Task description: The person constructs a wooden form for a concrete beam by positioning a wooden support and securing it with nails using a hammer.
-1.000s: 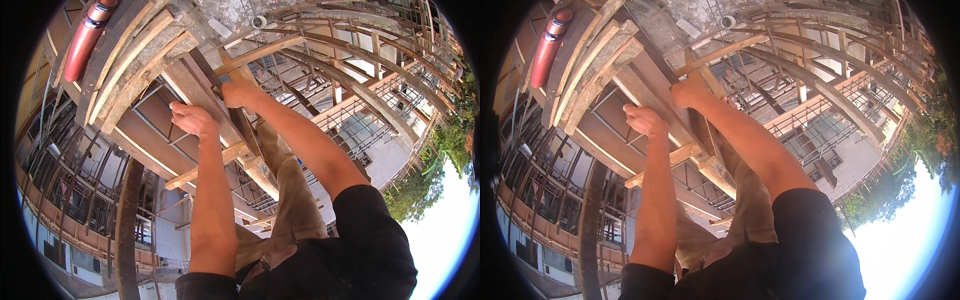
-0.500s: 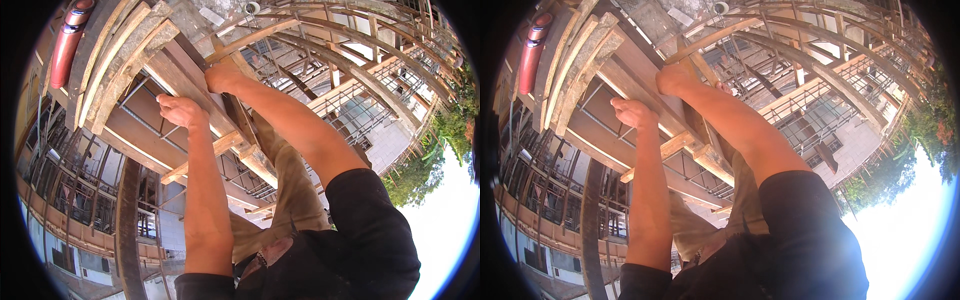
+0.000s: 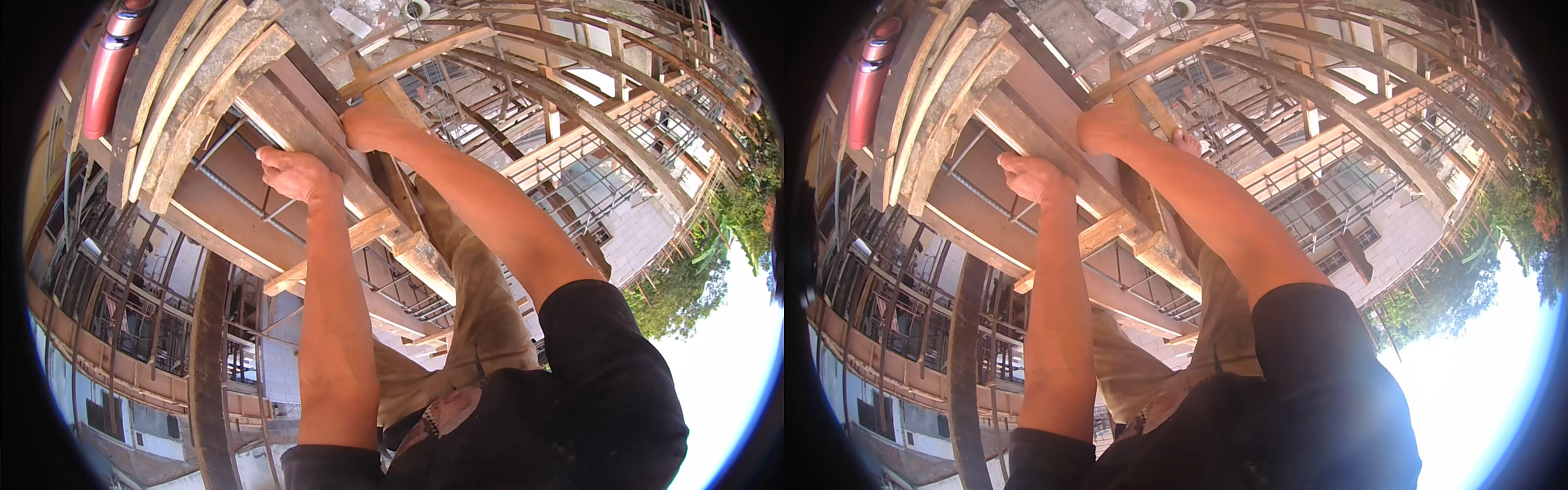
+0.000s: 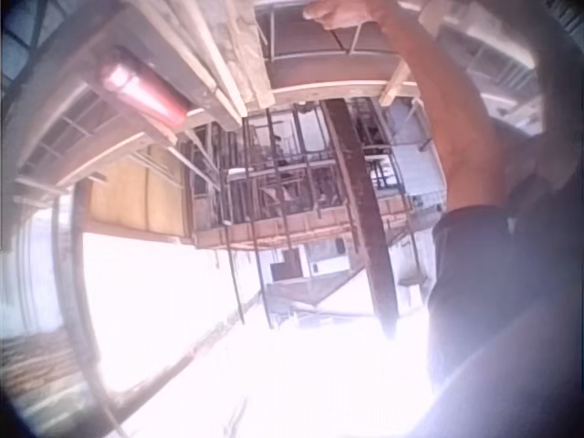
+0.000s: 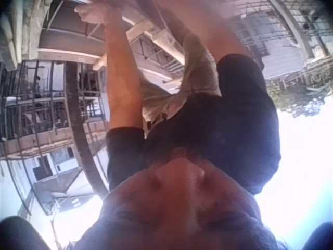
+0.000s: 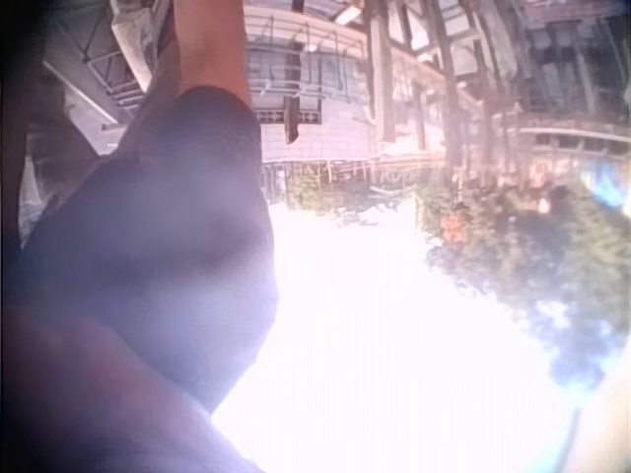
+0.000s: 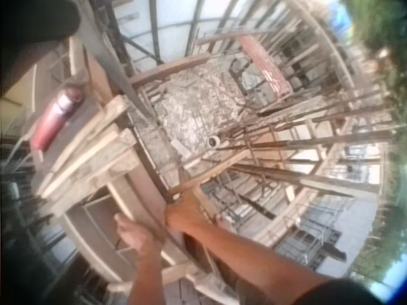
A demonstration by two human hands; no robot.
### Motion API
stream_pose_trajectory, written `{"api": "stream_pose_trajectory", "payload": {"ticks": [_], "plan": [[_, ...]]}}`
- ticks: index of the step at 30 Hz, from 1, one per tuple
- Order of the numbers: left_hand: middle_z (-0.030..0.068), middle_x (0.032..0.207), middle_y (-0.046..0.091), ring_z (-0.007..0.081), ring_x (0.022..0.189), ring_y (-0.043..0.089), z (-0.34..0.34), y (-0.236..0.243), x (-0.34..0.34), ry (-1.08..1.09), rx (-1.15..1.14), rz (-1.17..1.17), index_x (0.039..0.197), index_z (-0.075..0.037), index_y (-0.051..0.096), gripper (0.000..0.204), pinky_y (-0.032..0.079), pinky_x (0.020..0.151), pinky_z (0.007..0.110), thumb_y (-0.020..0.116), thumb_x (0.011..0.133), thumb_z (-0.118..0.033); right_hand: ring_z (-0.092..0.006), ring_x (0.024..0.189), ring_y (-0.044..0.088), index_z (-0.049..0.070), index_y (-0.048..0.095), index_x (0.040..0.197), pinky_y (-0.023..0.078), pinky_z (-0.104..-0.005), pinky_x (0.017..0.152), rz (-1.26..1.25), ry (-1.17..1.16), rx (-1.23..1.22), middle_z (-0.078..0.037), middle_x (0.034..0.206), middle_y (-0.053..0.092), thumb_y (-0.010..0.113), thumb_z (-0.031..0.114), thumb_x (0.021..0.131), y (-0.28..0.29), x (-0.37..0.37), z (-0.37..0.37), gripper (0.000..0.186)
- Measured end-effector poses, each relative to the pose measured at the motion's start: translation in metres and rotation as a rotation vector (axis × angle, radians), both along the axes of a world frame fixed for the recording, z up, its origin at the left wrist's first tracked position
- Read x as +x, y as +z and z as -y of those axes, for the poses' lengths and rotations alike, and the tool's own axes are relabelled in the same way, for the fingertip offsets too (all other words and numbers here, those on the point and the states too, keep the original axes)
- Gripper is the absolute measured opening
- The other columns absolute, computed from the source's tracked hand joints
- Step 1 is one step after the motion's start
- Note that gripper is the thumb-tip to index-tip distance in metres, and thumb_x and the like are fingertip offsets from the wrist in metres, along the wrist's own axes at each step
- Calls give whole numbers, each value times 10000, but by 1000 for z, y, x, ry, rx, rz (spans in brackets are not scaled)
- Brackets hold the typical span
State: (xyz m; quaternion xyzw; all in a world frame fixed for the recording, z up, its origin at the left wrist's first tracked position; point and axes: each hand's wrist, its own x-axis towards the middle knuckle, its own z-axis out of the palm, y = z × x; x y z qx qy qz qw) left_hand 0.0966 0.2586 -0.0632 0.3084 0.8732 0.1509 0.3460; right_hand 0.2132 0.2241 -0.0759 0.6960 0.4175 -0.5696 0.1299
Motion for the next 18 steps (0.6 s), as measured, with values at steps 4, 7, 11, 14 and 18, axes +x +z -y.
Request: {"api": "stream_pose_trajectory", "payload": {"ticks": [4,7,11,14,18], "plan": [[242,1292,605,372,1073,564,0,-12,-10,47,58,111,1259,114,592,689,440,982,474,367,1026,-494,-453,958,695,-62,676,1124,548,-510,847,30,-233,146,-293,973,714,607,189,920,30,15,33,331],[247,1281,609,373,1062,564,-1,-9,-16,33,50,98,1258,126,586,689,441,983,467,352,1036,-483,-480,960,674,-15,521,1302,524,-532,844,64,-386,334,-296,938,703,592,195,965,87,16,80,403],[351,1271,562,490,1168,549,2,-8,-4,-8,40,85,1309,77,618,738,389,1044,542,299,1044,-534,-290,759,665,38,487,1321,487,-406,681,-39,-773,393,-159,790,643,630,92,953,101,-8,194,399],[351,1279,557,497,1163,546,1,-11,-11,-17,41,59,1306,76,622,741,387,1044,538,313,1041,-542,-95,594,554,38,477,1318,409,-269,537,-85,-955,105,-41,754,574,631,73,958,138,-17,228,393],[349,1259,554,489,1149,539,0,-11,-16,-28,99,67,1289,88,625,755,395,1029,538,319,1039,-556,-210,730,679,43,520,1315,529,-344,667,-63,-1104,119,-157,901,699,704,220,927,152,-58,307,464]]}}
